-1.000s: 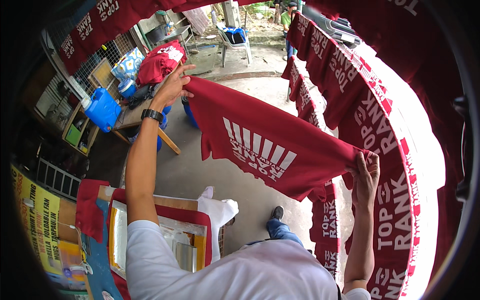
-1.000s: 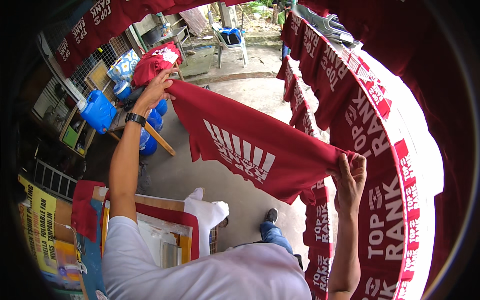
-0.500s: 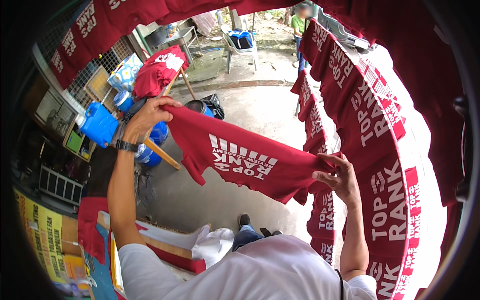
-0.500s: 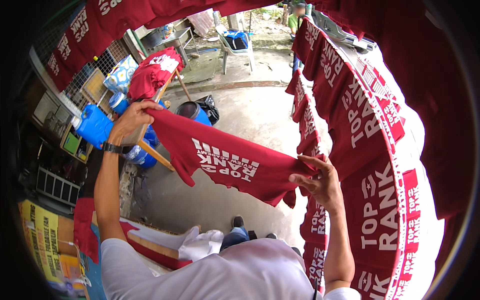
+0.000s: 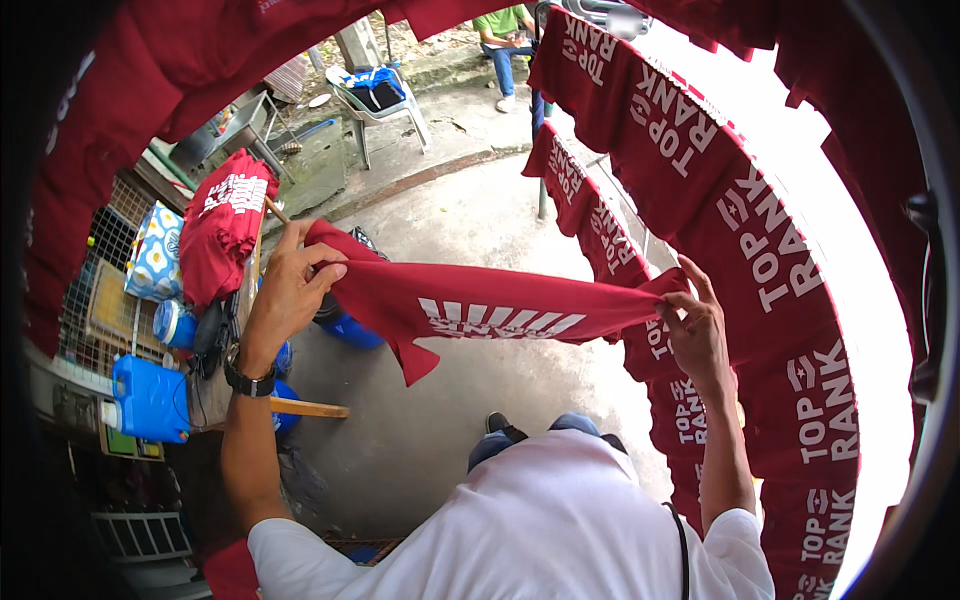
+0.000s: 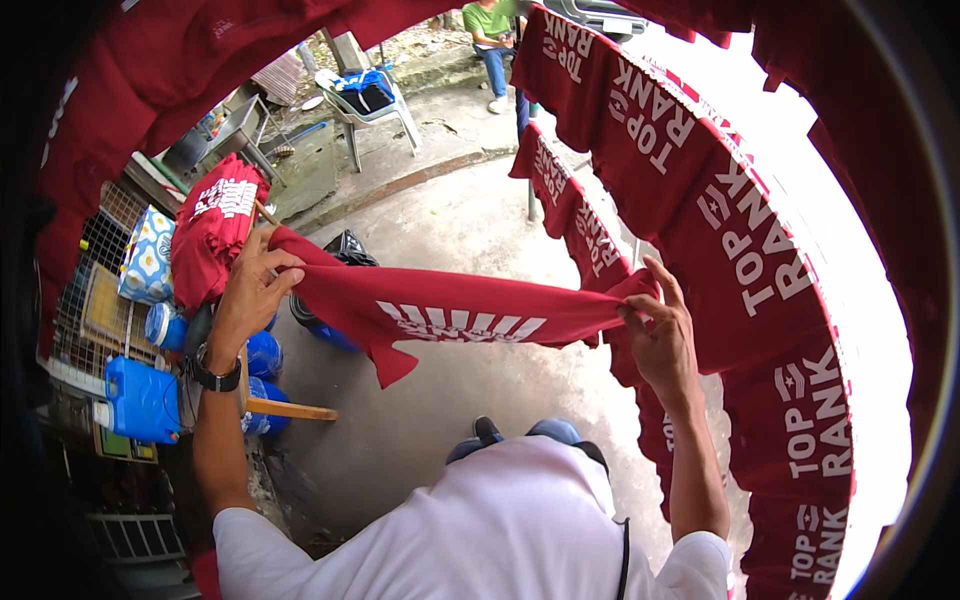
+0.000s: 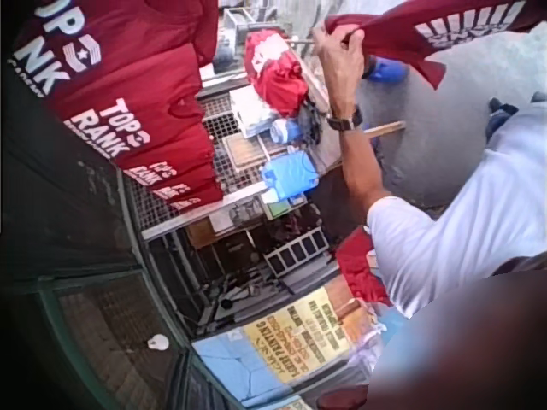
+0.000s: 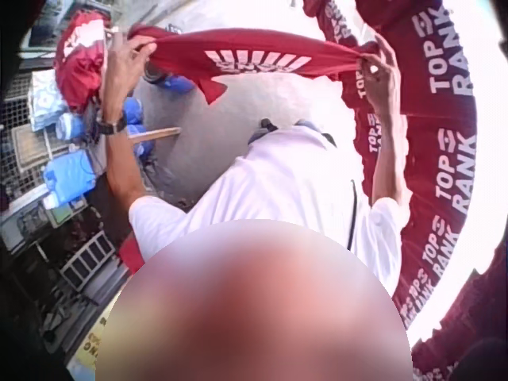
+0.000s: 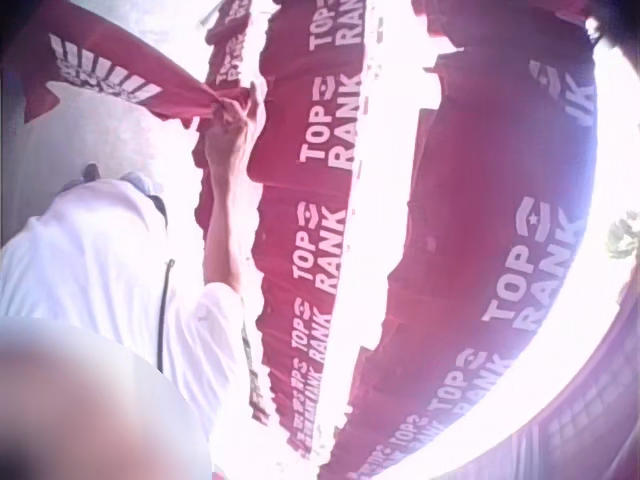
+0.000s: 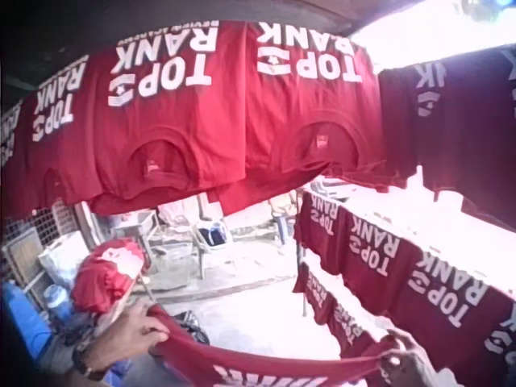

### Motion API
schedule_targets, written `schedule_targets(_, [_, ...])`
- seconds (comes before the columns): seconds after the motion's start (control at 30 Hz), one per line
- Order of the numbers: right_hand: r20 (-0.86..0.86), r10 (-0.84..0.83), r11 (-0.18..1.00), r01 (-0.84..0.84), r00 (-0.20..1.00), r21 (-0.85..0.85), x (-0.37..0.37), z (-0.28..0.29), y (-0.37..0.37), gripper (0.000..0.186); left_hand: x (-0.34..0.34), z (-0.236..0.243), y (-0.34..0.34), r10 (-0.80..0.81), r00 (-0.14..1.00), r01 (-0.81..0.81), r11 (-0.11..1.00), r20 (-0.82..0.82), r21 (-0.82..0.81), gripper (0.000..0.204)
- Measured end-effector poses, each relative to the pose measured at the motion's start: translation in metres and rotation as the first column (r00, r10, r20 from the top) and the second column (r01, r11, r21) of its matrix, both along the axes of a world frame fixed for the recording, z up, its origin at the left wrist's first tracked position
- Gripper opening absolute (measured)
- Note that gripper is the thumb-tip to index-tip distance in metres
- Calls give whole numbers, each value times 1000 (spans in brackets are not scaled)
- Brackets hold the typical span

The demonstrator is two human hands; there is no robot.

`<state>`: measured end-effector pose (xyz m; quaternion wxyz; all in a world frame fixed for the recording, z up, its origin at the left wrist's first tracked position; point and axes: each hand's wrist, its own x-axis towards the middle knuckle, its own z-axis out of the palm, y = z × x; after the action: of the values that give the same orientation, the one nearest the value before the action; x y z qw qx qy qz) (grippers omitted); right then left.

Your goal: The person unfolds a red t-shirt and lays it flat on a blue work table. They place a screen printing frame over the shirt and use a squeegee to pull white ink across the screen, printing a logo onto the fabric. After printing, they lift the t-shirt and hang it on a drying rack with other printed shirts.

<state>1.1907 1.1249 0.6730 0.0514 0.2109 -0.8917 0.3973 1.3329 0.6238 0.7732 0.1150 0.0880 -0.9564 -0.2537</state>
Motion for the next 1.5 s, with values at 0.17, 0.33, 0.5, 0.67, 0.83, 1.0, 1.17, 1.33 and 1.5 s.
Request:
schedule_targets(0.17, [-49,-50,997,48,998,-55,-45,2,-49,10,-84,-6,-36,-170,979,168,985,-112,-33,10])
schedule_targets(0.33, [-70,-62,998,62,996,-3,-75,-1,-68,21,-152,-6,-61,-235,967,220,964,94,146,14])
schedule_targets(0.5, [23,-58,997,56,998,59,-92,-2,-85,18,-205,-19,-70,-494,863,496,868,104,1,15])
schedule_targets(0.67, [-1,-143,988,143,990,50,-90,14,-109,13,-253,-27,-94,-634,769,637,771,87,-12,11])
schedule_targets(0.83, [-52,-283,954,287,958,87,-76,33,-138,15,-298,-25,-108,-750,660,751,661,47,-5,15])
schedule_targets(1.0, [-70,-305,940,312,950,135,-52,44,-156,15,-324,-28,-121,-849,529,847,528,-1,59,15])
schedule_targets(1.17, [-2,-325,945,324,946,44,-30,46,-166,11,-347,-41,-131,-914,401,912,393,-57,116,13])
schedule_targets(1.33, [105,-313,902,330,944,-279,-17,45,-178,19,-363,-52,-122,-915,381,908,343,-133,238,14])
schedule_targets(1.5, [85,-262,828,269,961,-491,-4,48,-186,23,-381,-68,-103,-865,433,877,339,-254,339,10])
